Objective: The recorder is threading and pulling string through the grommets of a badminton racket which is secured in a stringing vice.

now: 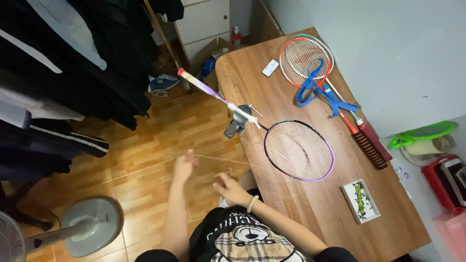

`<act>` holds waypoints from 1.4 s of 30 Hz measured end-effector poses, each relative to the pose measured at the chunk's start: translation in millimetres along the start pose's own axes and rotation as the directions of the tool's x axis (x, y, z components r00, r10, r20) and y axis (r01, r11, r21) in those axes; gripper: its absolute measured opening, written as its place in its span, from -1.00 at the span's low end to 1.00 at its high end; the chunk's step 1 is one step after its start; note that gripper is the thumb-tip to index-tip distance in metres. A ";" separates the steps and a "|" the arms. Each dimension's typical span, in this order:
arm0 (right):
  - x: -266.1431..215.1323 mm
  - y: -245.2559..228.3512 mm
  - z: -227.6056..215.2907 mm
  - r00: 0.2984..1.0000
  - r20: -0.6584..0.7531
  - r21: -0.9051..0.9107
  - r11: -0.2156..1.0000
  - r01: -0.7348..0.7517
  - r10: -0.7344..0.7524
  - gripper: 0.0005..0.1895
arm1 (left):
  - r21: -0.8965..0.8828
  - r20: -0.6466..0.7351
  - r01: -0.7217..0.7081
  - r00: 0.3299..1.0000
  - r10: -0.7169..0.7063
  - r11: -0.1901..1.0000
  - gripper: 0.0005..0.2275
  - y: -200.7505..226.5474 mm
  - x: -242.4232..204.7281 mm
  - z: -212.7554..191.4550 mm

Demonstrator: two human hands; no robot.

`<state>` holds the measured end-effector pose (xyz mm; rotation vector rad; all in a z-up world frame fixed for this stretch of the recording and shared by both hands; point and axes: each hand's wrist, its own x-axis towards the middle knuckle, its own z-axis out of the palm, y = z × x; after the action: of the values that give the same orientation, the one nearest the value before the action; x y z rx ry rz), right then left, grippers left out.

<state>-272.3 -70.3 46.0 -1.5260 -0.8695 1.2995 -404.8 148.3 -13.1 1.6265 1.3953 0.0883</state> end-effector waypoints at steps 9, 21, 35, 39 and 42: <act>-0.5 13.1 -67.2 0.839 -0.358 0.808 0.586 0.057 0.411 -0.84 | 0.004 -0.658 -0.128 0.746 0.099 0.992 -0.72 -136.7 30.1 -100.7; -15.0 50.5 -55.0 0.711 -0.642 0.592 0.775 0.220 0.288 -0.66 | 0.110 -0.064 0.074 0.996 -0.067 0.991 -0.57 -131.5 30.1 9.4; -18.9 38.1 -24.6 0.982 -0.153 -0.014 0.994 0.109 -0.110 -0.92 | -0.366 0.822 -0.299 0.340 0.457 0.881 -0.73 105.0 -51.1 160.4; -25.2 48.0 -33.0 0.996 -0.069 -0.290 0.957 0.029 -0.051 -0.84 | -0.349 0.738 -0.302 0.494 0.459 0.887 -0.70 91.7 -62.2 171.5; -30.6 50.4 -38.0 0.997 0.079 -0.376 0.926 0.041 -0.012 -0.87 | -0.379 0.732 -0.245 0.511 0.451 0.892 -0.69 85.5 -73.3 163.3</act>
<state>-243.4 -122.5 9.2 -1.7604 -1.2409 1.2244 -270.8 2.0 -6.8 1.4293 0.3025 -0.2365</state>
